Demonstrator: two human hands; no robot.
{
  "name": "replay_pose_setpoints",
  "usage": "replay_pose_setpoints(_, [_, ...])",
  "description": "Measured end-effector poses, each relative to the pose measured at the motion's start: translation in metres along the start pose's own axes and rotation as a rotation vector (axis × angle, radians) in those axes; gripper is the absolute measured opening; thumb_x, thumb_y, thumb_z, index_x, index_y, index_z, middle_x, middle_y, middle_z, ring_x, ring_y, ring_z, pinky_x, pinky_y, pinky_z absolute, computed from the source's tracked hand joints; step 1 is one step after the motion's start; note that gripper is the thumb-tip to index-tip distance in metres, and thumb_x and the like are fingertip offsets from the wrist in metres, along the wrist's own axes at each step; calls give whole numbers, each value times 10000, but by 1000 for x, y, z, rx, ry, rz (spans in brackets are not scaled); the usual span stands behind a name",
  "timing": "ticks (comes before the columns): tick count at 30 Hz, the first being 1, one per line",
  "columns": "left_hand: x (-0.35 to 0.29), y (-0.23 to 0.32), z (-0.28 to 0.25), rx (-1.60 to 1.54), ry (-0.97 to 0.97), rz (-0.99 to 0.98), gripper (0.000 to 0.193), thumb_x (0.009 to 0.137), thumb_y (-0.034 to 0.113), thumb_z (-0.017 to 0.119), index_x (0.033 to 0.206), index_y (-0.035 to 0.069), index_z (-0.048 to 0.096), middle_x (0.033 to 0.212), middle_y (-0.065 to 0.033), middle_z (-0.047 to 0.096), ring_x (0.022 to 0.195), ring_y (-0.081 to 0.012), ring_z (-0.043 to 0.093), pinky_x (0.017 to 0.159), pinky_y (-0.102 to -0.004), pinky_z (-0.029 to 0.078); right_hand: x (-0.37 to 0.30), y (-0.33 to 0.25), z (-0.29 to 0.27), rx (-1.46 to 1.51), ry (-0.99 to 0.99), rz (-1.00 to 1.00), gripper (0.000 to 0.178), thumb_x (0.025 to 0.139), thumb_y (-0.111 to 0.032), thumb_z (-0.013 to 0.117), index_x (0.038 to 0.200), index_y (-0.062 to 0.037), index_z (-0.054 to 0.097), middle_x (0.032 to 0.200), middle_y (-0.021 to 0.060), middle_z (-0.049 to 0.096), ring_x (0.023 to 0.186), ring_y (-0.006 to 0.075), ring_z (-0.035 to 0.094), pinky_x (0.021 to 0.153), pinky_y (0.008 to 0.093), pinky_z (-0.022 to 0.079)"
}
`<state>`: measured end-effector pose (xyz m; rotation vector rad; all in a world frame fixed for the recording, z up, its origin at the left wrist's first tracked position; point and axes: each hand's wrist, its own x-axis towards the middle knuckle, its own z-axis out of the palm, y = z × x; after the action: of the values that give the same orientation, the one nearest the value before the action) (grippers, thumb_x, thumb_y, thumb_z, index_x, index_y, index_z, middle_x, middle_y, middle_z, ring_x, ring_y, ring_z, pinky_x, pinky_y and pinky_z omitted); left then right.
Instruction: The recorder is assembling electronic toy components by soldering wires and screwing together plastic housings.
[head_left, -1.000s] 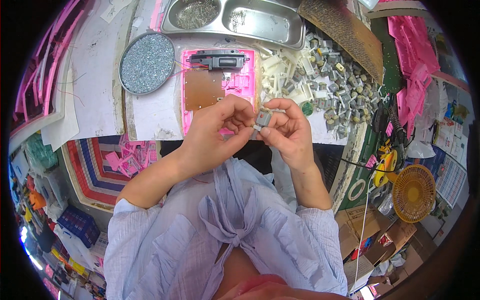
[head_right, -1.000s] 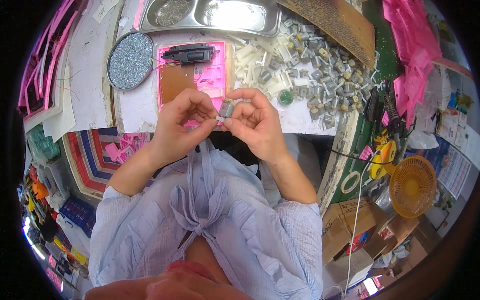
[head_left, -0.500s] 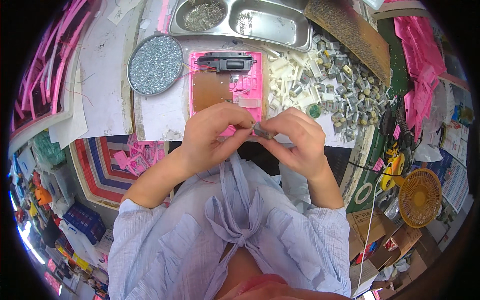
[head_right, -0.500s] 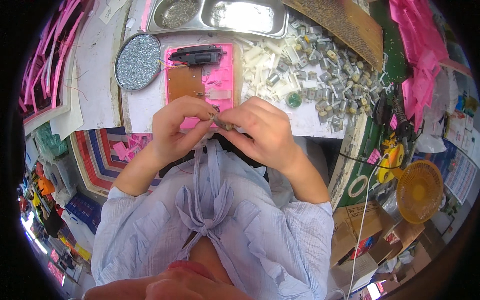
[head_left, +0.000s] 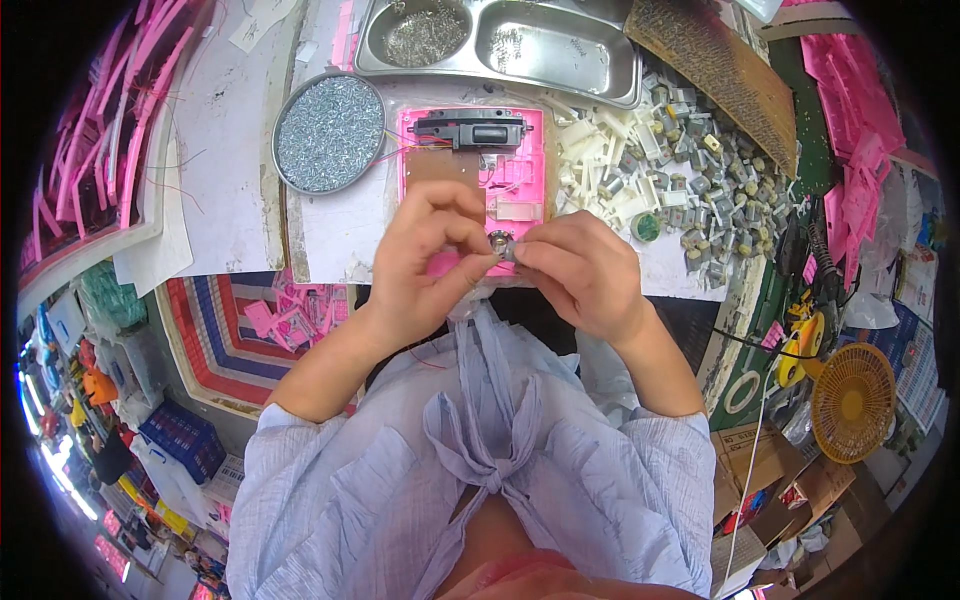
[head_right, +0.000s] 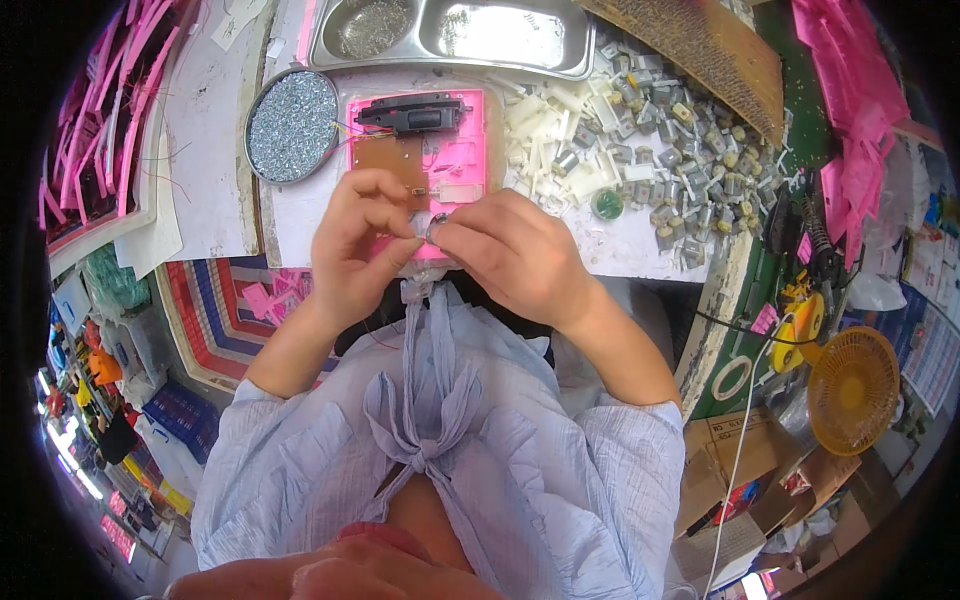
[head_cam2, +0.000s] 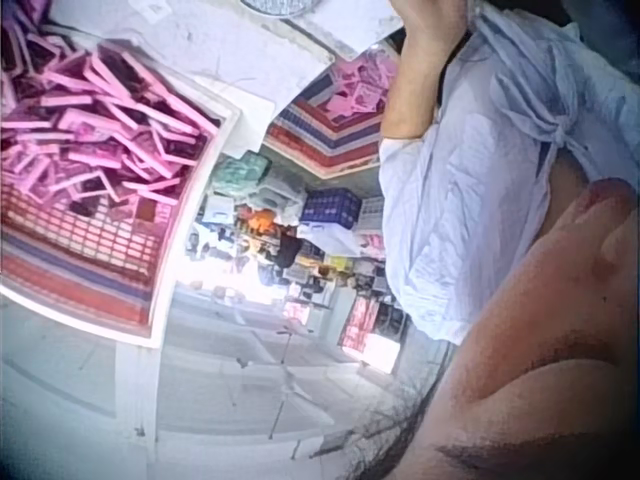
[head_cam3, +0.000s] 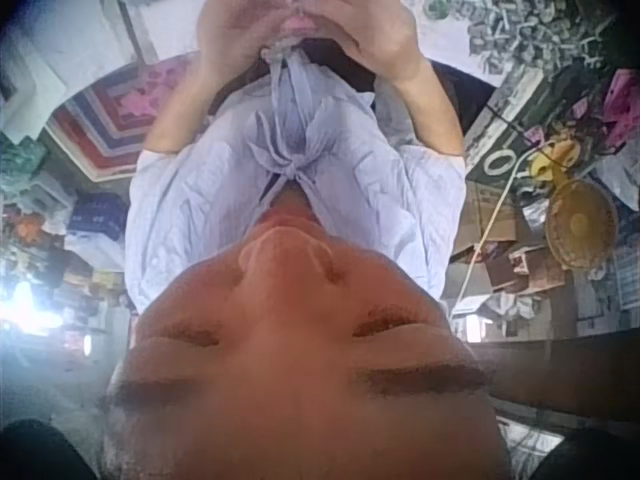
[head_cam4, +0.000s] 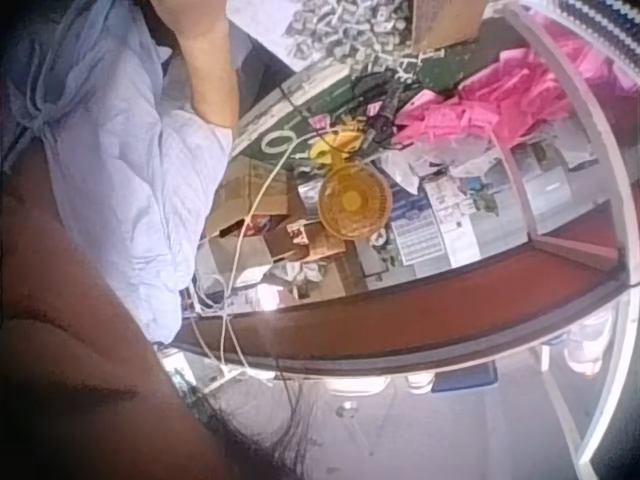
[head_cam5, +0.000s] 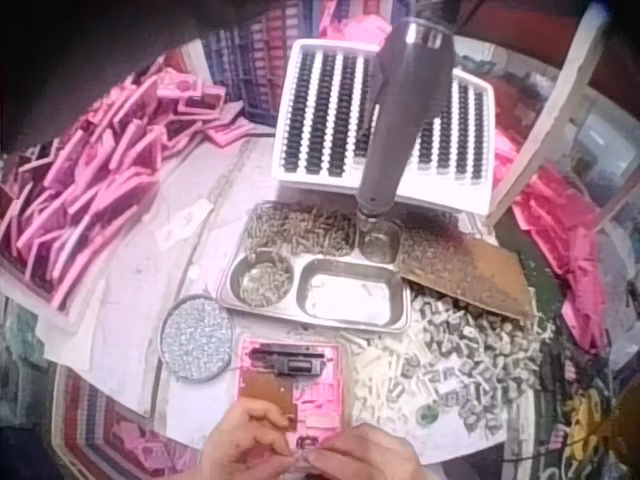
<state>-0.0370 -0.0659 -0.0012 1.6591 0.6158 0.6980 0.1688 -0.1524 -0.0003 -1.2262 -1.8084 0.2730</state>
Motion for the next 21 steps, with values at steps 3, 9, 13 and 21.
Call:
replay_pose_setpoints(3, [3, -1, -2, -125, 101, -30, 181, 837, -85, 741, 975, -5, 657, 1117, -90, 566, 928, -119, 583, 736, -238, 498, -5, 5, 3, 40, 37, 30, 453, 698, -1, 827, 1115, -74, 667, 949, 102, 685, 797, 302, 666, 674, 381, 563])
replay_pose_setpoints(9, [37, -20, -13, 539, 131, 203, 179, 792, 25, 778, 941, 58, 683, 980, -49, 585, 866, -191, 581, 731, -326, 460, -14, 10, -4, 40, 33, 76, 455, 740, 33, 801, 1158, -55, 643, 1005, 125, 709, 865, 326, 680, 739, 394, 567])
replay_pose_setpoints(13, [54, -11, 7, 871, 63, 303, 201, 753, 200, 813, 909, 116, 718, 935, -43, 569, 892, -258, 549, 837, -410, 367, -24, 20, -21, -14, 104, 136, 411, 795, 32, 774, 1172, -27, 623, 1105, 157, 730, 933, 349, 700, 799, 405, 570])
replay_pose_setpoints(21, [36, -21, -3, 798, -49, 445, 196, 727, 164, 819, 903, 145, 733, 887, -1, 565, 895, -231, 546, 814, -411, 353, 3, 36, -10, -189, 104, 147, 351, 763, -19, 798, 1096, -52, 690, 1162, 116, 717, 1029, 345, 636, 878, 416, 528])
